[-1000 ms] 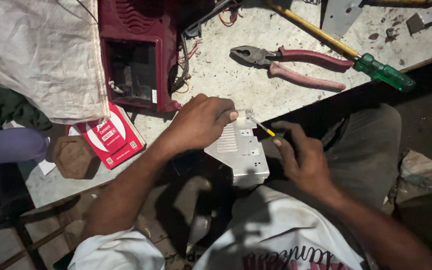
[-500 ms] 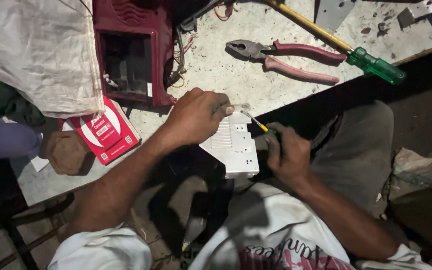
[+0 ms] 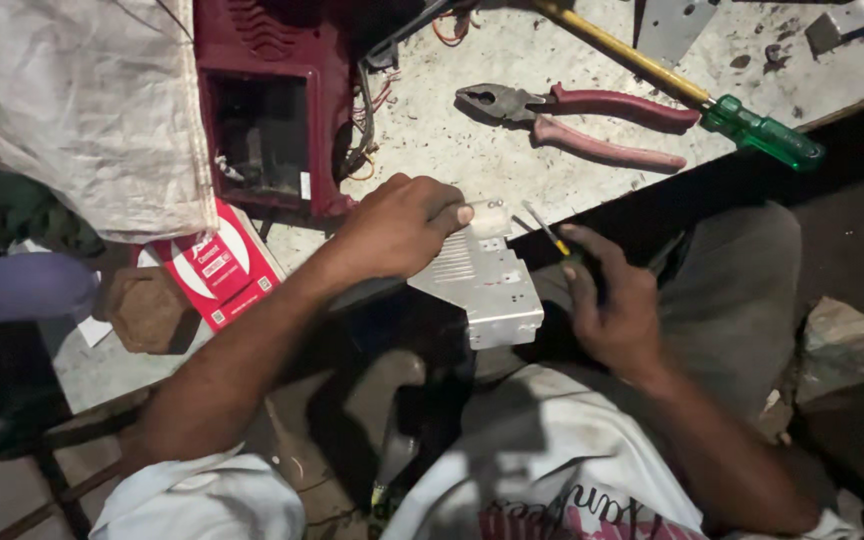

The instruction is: The person uses pliers and a screwdriver to disassemble and modify a white metal component, cutting wires and unscrewing fasteners on a cluttered workbench.

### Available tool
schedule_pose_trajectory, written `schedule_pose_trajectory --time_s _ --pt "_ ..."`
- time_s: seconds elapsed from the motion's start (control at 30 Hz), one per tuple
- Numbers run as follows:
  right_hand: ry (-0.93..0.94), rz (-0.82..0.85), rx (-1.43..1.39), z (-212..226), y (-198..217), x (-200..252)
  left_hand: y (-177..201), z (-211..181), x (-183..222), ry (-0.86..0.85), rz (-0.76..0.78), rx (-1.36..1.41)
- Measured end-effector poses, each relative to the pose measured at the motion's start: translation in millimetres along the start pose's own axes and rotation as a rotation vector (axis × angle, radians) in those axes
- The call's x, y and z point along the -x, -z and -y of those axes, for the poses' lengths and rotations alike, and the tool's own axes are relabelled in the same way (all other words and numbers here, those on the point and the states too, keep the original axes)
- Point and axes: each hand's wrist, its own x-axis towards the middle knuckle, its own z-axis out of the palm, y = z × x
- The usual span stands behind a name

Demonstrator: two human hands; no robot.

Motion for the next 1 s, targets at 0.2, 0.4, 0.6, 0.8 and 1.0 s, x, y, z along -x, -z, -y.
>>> schedule_pose_trajectory --time_s 0.2,0.4,0.6,0.8,1.0 --pt "0.080 0.373 0.013 28.1 32.8 -37.6 7.1 -6.4 -0.4 0.077 0.051 -0.037" --pt "0.093 0.419 -0.015 33.0 37.3 -49.6 6.1 -8.7 1.8 0.064 0.021 -0.050" --pt "0.050 0.424 -0.026 29.4 31.6 -51.2 7.4 -12.1 2.4 0.089 0.020 -0.067" --pt "0.029 0.388 0.014 30.3 26.1 -48.3 7.3 -10.6 1.4 0.035 0.019 -0.132" --pt "0.229 0.322 -0.087 28.8 23.3 -44.2 7.3 -11.2 0.2 0.037 0.043 -0.182"
